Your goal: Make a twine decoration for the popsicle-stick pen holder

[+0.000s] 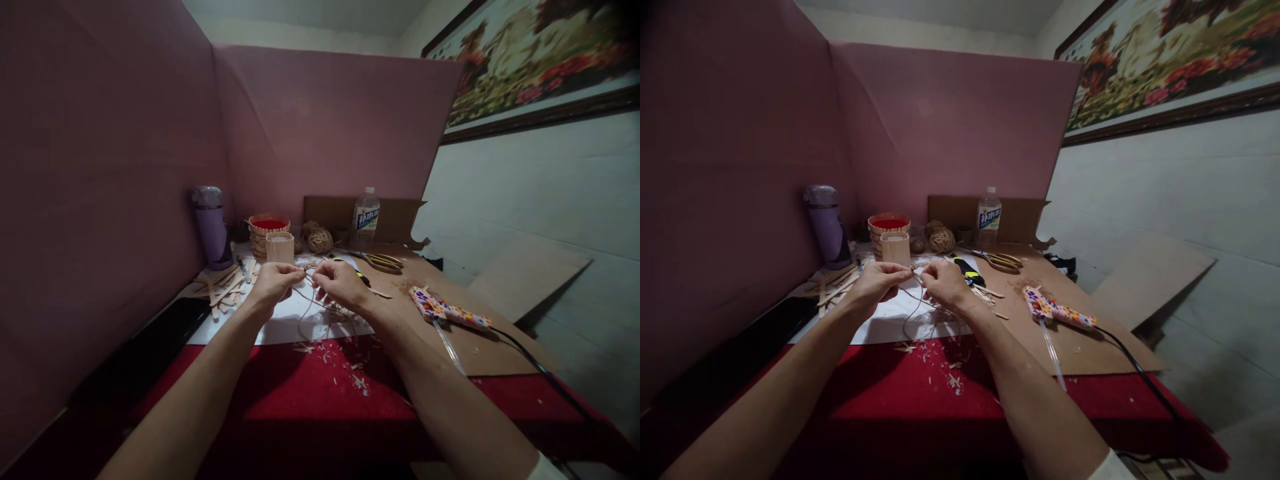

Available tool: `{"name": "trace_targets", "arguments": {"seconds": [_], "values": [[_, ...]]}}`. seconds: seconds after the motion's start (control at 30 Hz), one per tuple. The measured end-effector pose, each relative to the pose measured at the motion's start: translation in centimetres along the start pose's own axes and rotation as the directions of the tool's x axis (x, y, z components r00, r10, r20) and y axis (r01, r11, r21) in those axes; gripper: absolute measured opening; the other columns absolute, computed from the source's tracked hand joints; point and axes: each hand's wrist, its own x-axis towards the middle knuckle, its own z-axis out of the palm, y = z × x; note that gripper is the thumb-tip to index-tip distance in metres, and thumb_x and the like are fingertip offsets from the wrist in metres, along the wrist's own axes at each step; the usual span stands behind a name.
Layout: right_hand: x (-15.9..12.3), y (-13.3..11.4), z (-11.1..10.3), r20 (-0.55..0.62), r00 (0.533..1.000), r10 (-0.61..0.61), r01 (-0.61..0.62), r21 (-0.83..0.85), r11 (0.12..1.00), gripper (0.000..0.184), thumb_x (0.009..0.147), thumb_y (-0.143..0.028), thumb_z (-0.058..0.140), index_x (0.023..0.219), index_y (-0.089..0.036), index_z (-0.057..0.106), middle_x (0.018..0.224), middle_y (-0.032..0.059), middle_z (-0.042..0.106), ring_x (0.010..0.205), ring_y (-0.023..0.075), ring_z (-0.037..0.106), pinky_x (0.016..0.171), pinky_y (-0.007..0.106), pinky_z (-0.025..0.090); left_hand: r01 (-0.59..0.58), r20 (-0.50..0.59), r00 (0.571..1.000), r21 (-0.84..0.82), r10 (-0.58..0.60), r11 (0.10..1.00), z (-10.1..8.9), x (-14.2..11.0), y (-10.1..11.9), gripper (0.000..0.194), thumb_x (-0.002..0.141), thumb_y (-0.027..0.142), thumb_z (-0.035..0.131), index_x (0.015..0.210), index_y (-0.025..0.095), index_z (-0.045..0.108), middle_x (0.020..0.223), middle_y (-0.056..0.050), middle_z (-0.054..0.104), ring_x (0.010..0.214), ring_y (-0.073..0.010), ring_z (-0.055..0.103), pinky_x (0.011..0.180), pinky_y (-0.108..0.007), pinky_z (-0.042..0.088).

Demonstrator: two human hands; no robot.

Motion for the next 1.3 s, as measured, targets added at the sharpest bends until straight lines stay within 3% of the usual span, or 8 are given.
{"name": "trace_targets", "arguments": {"seconds": [0.33,0.5,0.7,0.83,0.97,1.1,1.2,1.3], "values": [[-0.2,-0.6,-0.7,-0.236,0.943,-0.236,0.155,-0.316,0.936,0.026,0.076,-0.037,0.054,0.061,-0.016,0.056,0.066,0.0031,0.056,0.06,0.0112,0.047,0.056,0.023,0.033,0.029,-0.036,0.999,0.029,-0.028,0.999,0.2,0.0,0.1,0.018,0.054,0.024,0.073,0.057,0.01,0.062,0.034,0.008,0.037,0.03,-0.001,0.024,0.036,-0.019,0.013],[-0.7,-0.8,0.5,0.058,0.98,-0.189,0.188,0.016,0.982,0.026,0.079,-0.036,0.05,0.065,-0.016,0.057,0.048,-0.0028,0.049,0.043,0.0082,0.043,0.046,0.021,0.031,-0.077,-0.118,0.989,0.089,0.087,0.993,-0.3,0.5,-0.3,0.014,0.052,0.021,0.071,0.053,0.01,0.062,0.04,0.003,0.051,0.039,-0.0049,0.039,0.042,-0.019,0.025],[-0.6,0.2,1.9,0.224,0.963,-0.152,0.168,-0.052,0.984,0.026,0.084,-0.027,0.042,0.07,-0.016,0.061,0.042,-0.0032,0.052,0.039,0.0083,0.046,0.049,0.02,0.034,-0.061,-0.026,0.998,-0.166,0.058,0.984,-0.8,0.5,-0.4,0.018,0.055,0.025,0.068,0.06,0.012,0.056,0.055,-0.001,0.06,0.038,-0.0031,0.035,0.037,-0.018,0.019],[0.1,0.7,0.1,-0.035,0.992,0.124,-0.128,-0.221,0.967,0.032,0.087,-0.027,0.035,0.07,-0.014,0.059,0.044,0.0028,0.058,0.036,0.01,0.044,0.043,0.022,0.03,0.014,0.034,0.999,-0.255,-0.006,0.967,-1.0,0.4,-0.1,0.019,0.058,0.021,0.064,0.058,0.016,0.045,0.044,0.006,0.046,0.031,-0.0009,0.024,0.034,-0.016,0.01],[0.5,0.3,-2.6,-0.414,0.873,0.258,-0.41,-0.337,0.847,0.03,0.083,-0.029,0.041,0.069,-0.013,0.063,0.057,0.0079,0.065,0.054,0.015,0.056,0.05,0.023,0.033,0.021,-0.051,0.998,-0.159,-0.029,0.987,-0.7,0.4,0.0,0.019,0.063,0.021,0.061,0.058,0.016,0.043,0.042,0.006,0.043,0.027,-0.0009,0.023,0.031,-0.015,0.008],[0.3,-0.6,-2.5,-0.516,0.851,-0.095,-0.111,-0.354,0.929,0.027,0.082,-0.028,0.042,0.076,-0.015,0.065,0.079,0.0093,0.067,0.077,0.0179,0.059,0.067,0.025,0.04,0.012,-0.03,0.999,-0.116,-0.015,0.993,-0.5,0.3,-0.3,0.02,0.065,0.025,0.062,0.061,0.016,0.045,0.043,0.006,0.045,0.028,-0.0014,0.026,0.03,-0.015,0.009],[0.1,-0.8,-0.7,-0.327,0.901,-0.284,0.241,-0.168,0.956,0.025,0.082,-0.029,0.042,0.082,-0.015,0.063,0.09,0.0081,0.064,0.086,0.0165,0.057,0.077,0.026,0.041,-0.01,0.082,0.996,-0.109,0.019,0.994,-0.4,0.3,-0.6,0.023,0.065,0.031,0.066,0.064,0.015,0.049,0.046,0.004,0.049,0.029,-0.0011,0.027,0.03,-0.015,0.011],[-0.1,-0.9,0.8,-0.03,0.974,-0.224,0.225,0.188,0.956,0.026,0.084,-0.032,0.038,0.078,-0.015,0.057,0.078,0.0054,0.061,0.072,0.014,0.057,0.066,0.026,0.044,-0.046,0.169,0.984,-0.096,0.062,0.994,-0.3,0.1,-0.6,0.026,0.065,0.035,0.066,0.065,0.013,0.052,0.048,0.004,0.05,0.031,-0.0006,0.028,0.032,-0.015,0.012]]}}
